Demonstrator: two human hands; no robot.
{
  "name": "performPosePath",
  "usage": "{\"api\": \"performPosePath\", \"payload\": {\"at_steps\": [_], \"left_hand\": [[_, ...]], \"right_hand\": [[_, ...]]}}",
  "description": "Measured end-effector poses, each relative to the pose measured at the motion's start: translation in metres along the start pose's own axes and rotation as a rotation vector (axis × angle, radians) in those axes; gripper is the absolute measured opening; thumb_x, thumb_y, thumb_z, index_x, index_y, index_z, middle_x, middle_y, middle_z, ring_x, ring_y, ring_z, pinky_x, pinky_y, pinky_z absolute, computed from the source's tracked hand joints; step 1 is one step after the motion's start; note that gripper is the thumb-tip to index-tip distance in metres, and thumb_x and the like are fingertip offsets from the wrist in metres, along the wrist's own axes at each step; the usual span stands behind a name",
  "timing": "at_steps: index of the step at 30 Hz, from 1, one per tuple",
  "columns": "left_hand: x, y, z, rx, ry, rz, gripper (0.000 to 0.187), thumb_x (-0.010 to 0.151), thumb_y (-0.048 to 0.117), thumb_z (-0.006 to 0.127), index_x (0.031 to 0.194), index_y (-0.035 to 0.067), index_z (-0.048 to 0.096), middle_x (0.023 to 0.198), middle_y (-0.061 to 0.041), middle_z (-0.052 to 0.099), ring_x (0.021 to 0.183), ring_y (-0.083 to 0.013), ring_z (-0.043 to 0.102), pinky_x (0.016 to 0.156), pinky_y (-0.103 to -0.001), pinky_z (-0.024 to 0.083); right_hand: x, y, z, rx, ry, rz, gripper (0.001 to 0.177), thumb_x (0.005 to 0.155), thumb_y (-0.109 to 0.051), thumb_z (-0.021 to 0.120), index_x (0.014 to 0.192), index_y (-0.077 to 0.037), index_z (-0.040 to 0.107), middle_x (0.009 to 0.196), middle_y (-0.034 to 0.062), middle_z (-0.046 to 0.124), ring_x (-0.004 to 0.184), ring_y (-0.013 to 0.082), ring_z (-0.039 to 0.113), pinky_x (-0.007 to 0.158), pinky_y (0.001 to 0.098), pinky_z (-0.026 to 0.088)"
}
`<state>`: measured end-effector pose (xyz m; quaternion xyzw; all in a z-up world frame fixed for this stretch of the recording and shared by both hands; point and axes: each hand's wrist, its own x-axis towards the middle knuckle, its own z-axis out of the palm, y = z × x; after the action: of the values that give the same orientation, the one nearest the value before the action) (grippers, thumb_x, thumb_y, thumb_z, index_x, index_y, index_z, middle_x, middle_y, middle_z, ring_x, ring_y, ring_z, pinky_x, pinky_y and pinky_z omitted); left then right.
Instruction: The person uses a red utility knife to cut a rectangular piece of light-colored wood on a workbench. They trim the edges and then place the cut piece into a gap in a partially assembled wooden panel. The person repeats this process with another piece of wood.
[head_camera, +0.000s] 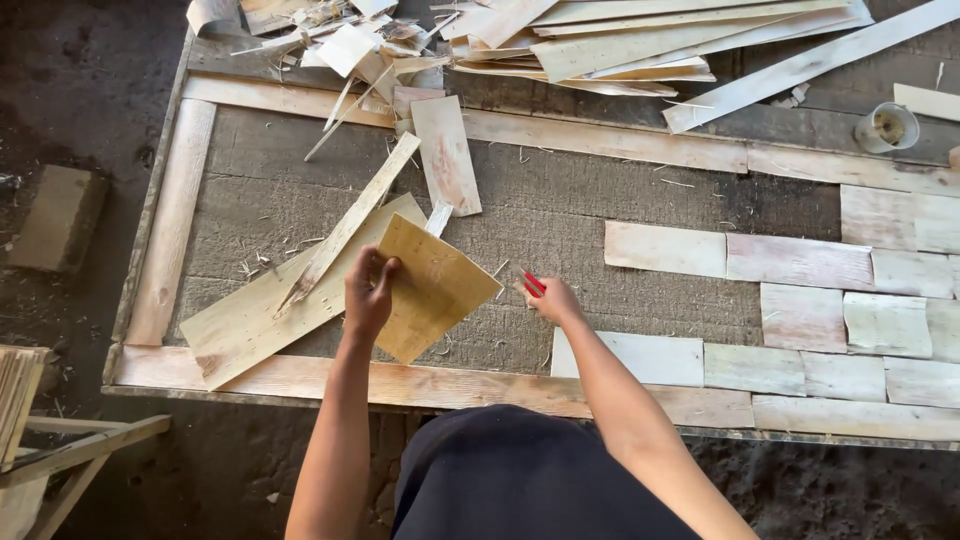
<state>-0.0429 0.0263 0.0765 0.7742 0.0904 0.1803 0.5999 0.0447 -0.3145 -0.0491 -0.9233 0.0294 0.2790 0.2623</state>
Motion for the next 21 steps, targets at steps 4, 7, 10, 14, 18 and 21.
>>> {"api": "performPosePath", "payload": {"at_steps": [4,7,10,14,18,21], "left_hand": [[-0.002,-0.004,0.004,-0.028,0.029,0.017,0.014,0.100,0.026,0.071,0.098,0.013,0.067,0.076,-0.008,0.066,0.073,-0.0211,0.058,0.080,-0.039,0.047],[0.001,0.007,0.005,-0.020,0.049,0.059,0.014,0.098,0.023,0.072,0.097,0.011,0.065,0.075,-0.008,0.064,0.074,-0.0193,0.057,0.078,-0.038,0.047],[0.003,0.017,0.005,-0.050,0.064,0.073,0.012,0.098,0.025,0.073,0.096,0.014,0.068,0.075,-0.004,0.066,0.072,-0.0171,0.058,0.080,-0.037,0.049],[0.004,0.023,0.002,-0.018,0.091,0.181,0.009,0.095,0.018,0.074,0.088,0.013,0.070,0.082,-0.005,0.069,0.073,-0.0208,0.061,0.075,-0.037,0.051],[-0.001,0.057,-0.006,-0.038,0.071,0.200,0.006,0.092,0.008,0.075,0.087,0.011,0.074,0.082,-0.006,0.070,0.073,-0.0208,0.064,0.072,-0.039,0.055],[-0.005,0.050,-0.006,-0.028,0.066,0.225,0.006,0.091,0.005,0.075,0.088,0.008,0.071,0.084,-0.007,0.069,0.073,-0.0233,0.064,0.068,-0.041,0.056]], "right_hand": [[0.007,0.029,0.012,-0.078,-0.014,0.072,0.030,0.080,-0.032,0.079,0.108,-0.020,0.077,0.107,0.0046,0.076,0.108,0.0311,0.073,0.090,0.0418,0.058],[0.019,0.048,0.027,-0.124,0.073,0.021,0.026,0.082,-0.030,0.081,0.106,-0.021,0.076,0.110,0.0062,0.070,0.109,0.0345,0.071,0.094,0.0461,0.059],[0.015,0.053,0.034,-0.088,0.089,-0.035,0.021,0.085,-0.025,0.078,0.103,-0.016,0.074,0.104,0.0080,0.067,0.106,0.0365,0.071,0.091,0.0469,0.058],[0.011,0.051,0.030,-0.116,0.118,-0.056,0.018,0.083,-0.026,0.075,0.094,-0.013,0.073,0.094,0.0099,0.068,0.098,0.0359,0.073,0.085,0.0468,0.058],[-0.006,0.031,0.008,-0.069,0.046,-0.025,0.016,0.078,-0.029,0.073,0.085,-0.015,0.074,0.080,0.0069,0.072,0.086,0.0314,0.075,0.078,0.0423,0.056],[-0.023,0.000,-0.002,0.062,0.015,-0.029,0.022,0.070,-0.034,0.080,0.078,-0.015,0.074,0.069,0.0067,0.072,0.077,0.0295,0.075,0.075,0.0383,0.056]]}}
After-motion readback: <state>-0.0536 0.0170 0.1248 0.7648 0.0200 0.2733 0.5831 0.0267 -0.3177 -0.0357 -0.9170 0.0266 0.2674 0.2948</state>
